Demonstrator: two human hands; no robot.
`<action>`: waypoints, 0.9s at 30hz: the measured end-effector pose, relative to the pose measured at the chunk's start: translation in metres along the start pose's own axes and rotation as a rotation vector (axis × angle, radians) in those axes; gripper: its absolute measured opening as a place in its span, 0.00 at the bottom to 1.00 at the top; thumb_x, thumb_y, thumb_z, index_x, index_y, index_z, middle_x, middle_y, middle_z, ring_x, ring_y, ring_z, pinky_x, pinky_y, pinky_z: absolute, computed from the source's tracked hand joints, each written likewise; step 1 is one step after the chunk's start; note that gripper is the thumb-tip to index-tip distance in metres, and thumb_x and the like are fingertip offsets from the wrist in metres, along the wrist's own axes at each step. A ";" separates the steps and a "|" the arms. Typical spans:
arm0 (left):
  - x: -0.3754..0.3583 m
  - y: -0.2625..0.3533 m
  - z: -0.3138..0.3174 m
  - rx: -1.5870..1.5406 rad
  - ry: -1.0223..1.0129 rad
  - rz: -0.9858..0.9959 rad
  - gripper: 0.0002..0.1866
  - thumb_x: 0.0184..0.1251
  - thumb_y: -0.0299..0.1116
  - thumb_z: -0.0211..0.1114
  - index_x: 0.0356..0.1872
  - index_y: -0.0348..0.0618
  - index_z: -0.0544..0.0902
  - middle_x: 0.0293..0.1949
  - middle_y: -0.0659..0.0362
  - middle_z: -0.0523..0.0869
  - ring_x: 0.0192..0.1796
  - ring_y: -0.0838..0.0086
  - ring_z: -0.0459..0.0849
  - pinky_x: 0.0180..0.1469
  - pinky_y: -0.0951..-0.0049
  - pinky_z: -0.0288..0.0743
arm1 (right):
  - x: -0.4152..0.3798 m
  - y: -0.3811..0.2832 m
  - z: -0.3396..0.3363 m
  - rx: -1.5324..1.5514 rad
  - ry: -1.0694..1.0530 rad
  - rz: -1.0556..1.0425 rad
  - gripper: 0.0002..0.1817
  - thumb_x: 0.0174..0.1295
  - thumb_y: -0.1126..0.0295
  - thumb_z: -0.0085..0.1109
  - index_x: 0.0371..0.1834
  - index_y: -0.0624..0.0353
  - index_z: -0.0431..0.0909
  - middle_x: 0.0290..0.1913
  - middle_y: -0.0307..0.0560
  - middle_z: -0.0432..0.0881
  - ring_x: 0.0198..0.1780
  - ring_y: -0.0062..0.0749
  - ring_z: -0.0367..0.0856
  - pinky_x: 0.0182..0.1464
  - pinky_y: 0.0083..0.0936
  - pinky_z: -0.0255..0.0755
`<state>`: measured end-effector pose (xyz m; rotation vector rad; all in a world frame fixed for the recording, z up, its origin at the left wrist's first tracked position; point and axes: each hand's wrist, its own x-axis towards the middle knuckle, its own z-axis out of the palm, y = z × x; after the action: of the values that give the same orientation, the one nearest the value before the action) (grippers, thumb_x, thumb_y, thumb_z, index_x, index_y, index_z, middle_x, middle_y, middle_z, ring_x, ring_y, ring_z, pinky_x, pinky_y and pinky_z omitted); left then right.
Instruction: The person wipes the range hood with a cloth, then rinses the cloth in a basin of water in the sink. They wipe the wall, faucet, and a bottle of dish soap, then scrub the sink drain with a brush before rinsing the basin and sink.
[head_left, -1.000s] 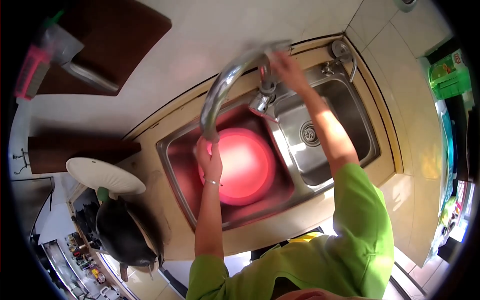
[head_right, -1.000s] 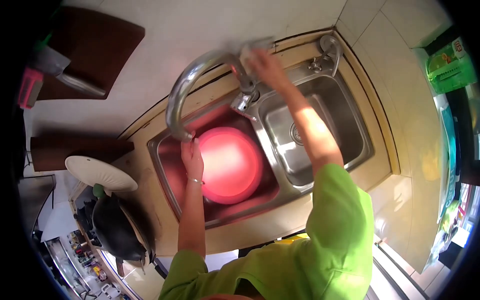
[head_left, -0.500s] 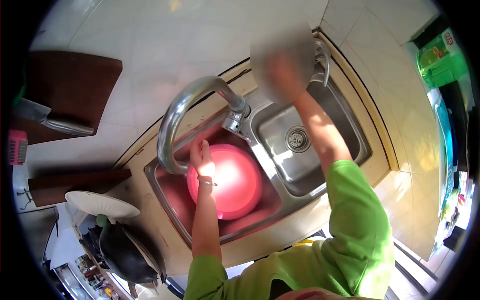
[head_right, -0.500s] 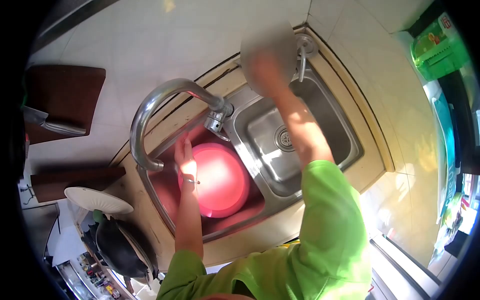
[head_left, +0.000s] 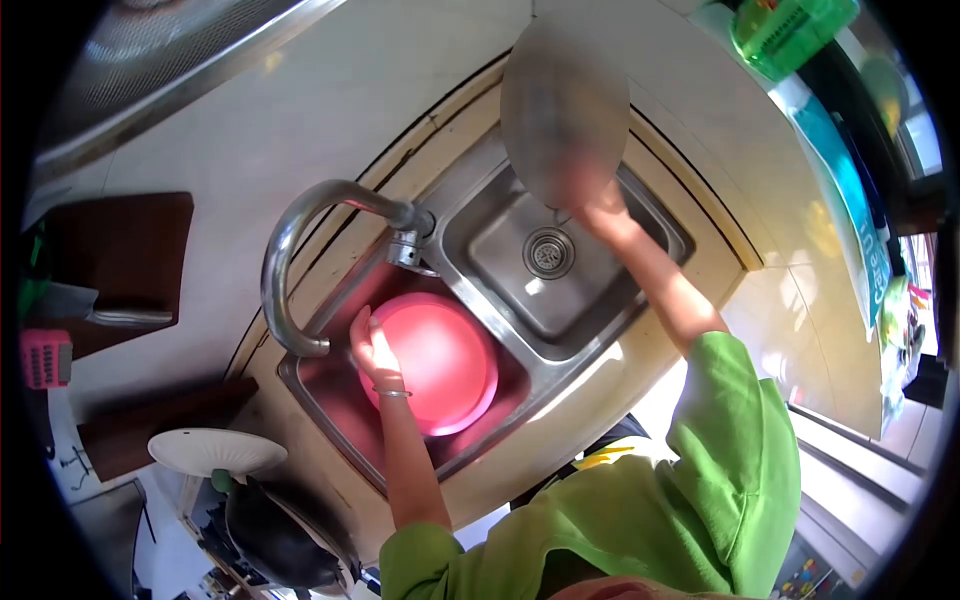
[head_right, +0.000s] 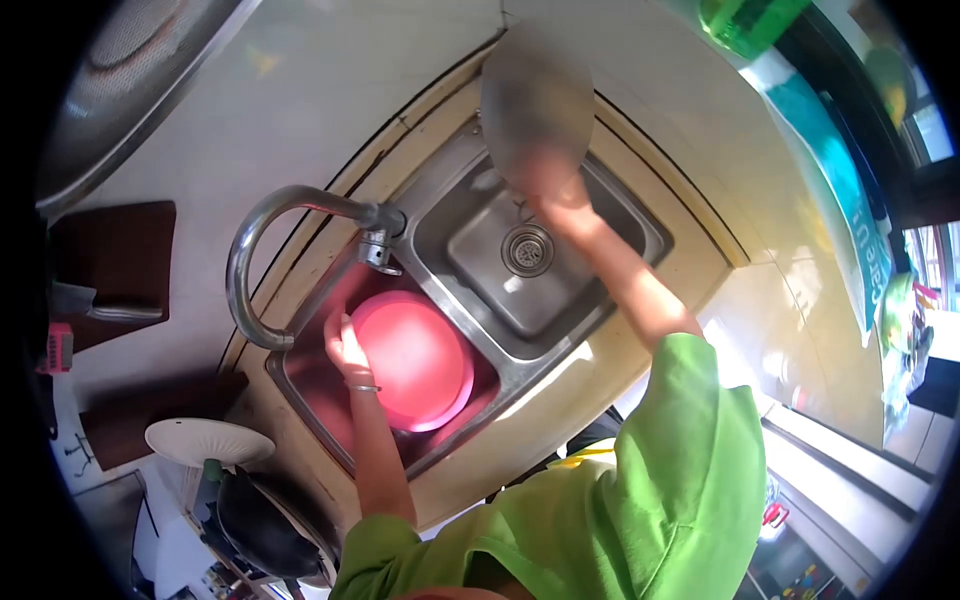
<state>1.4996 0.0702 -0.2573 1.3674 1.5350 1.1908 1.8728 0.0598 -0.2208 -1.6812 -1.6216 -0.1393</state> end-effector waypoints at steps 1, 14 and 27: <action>-0.001 0.001 0.001 -0.010 0.022 -0.016 0.13 0.60 0.27 0.53 0.46 0.33 0.73 0.45 0.55 0.78 0.46 0.73 0.75 0.51 0.75 0.67 | 0.000 0.017 -0.008 -0.016 0.052 0.013 0.14 0.45 0.79 0.54 0.38 0.58 0.72 0.38 0.53 0.72 0.40 0.48 0.72 0.40 0.36 0.69; -0.028 0.023 0.004 0.021 -0.004 -0.066 0.14 0.63 0.29 0.51 0.46 0.30 0.72 0.44 0.53 0.77 0.45 0.72 0.74 0.51 0.75 0.66 | -0.081 0.085 -0.093 -0.230 -0.248 0.212 0.20 0.51 0.69 0.50 0.50 0.55 0.68 0.54 0.51 0.67 0.53 0.46 0.67 0.52 0.35 0.65; -0.070 0.023 -0.083 -0.284 -0.075 -0.267 0.17 0.61 0.39 0.51 0.45 0.39 0.74 0.44 0.58 0.77 0.48 0.73 0.74 0.51 0.71 0.64 | -0.222 -0.134 -0.097 -0.221 -0.017 0.212 0.22 0.46 0.70 0.56 0.47 0.63 0.68 0.49 0.56 0.71 0.52 0.52 0.67 0.55 0.39 0.61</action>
<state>1.4389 -0.0122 -0.2145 0.9776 1.3846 1.1266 1.7552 -0.1912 -0.2205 -2.0162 -1.4716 -0.2056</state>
